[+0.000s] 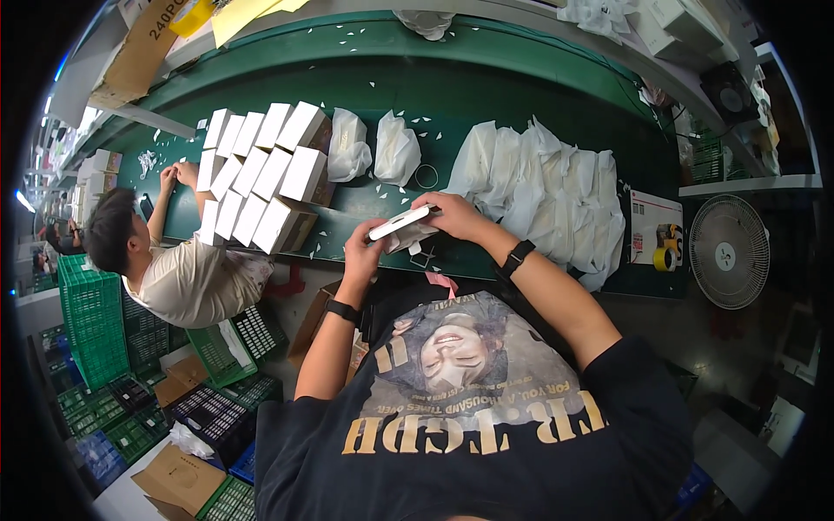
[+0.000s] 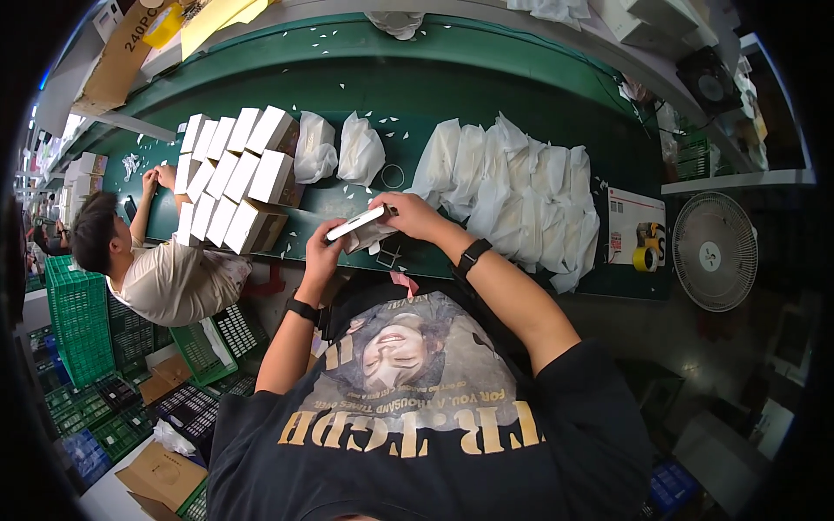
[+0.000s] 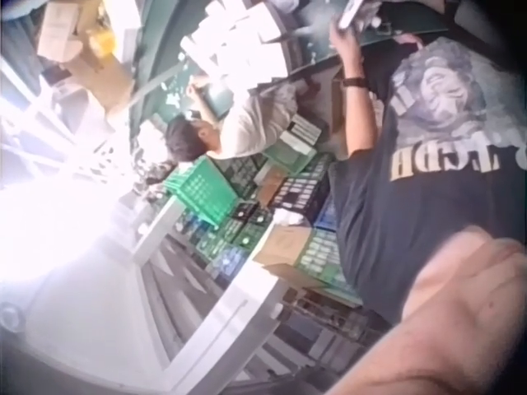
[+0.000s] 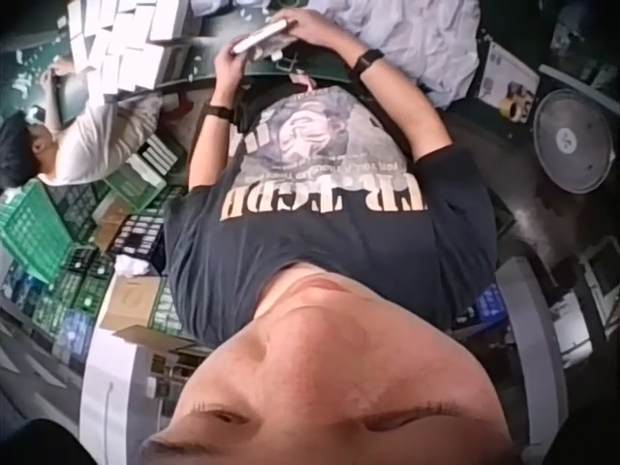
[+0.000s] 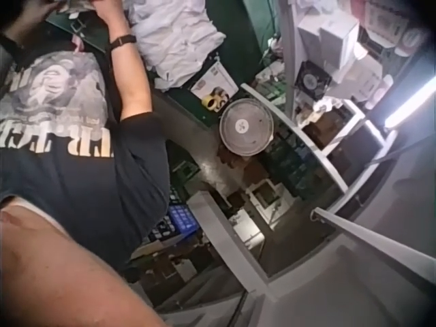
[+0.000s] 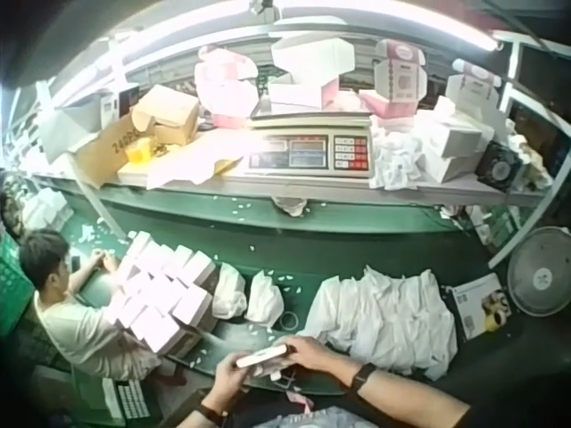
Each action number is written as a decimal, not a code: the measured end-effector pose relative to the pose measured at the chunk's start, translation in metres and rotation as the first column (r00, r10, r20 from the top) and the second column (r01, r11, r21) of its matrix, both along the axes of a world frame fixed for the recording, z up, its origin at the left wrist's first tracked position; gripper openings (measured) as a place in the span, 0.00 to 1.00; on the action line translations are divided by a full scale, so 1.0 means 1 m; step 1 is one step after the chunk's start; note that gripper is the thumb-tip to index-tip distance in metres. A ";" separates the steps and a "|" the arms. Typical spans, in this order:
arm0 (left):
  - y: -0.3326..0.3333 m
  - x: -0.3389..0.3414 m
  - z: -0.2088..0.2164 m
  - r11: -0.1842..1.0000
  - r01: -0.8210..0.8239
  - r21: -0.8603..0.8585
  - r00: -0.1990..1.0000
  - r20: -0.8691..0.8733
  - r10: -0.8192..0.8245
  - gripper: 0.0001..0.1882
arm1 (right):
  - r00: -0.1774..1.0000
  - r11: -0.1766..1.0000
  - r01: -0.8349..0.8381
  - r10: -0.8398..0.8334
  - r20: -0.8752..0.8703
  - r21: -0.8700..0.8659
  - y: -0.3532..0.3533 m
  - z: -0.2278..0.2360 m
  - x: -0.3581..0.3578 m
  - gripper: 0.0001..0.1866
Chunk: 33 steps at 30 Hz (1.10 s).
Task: The person packs speakers into a box, folds the flaps, and seals the box with a tape dispenser before moving a blue stool to tape the bottom.
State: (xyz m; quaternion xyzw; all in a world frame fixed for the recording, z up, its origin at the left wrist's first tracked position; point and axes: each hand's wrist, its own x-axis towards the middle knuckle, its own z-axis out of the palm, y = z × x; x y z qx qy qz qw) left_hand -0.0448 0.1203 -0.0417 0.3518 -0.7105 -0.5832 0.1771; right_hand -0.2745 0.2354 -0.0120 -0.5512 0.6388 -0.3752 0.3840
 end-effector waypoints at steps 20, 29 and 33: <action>0.014 0.005 0.033 0.657 0.429 -0.619 0.902 0.336 -0.272 0.29 | 0.811 0.900 -0.391 0.238 -0.535 -0.191 0.016 -0.012 -0.006 0.28; 0.016 0.001 0.026 0.637 0.421 -0.646 0.904 0.359 -0.234 0.27 | 0.810 0.927 -0.325 0.171 -0.561 -0.186 0.016 -0.015 0.004 0.28; 0.018 -0.001 0.026 0.591 0.463 -0.661 0.879 0.428 -0.210 0.29 | 0.802 0.941 -0.281 0.124 -0.584 -0.187 0.018 -0.015 0.009 0.29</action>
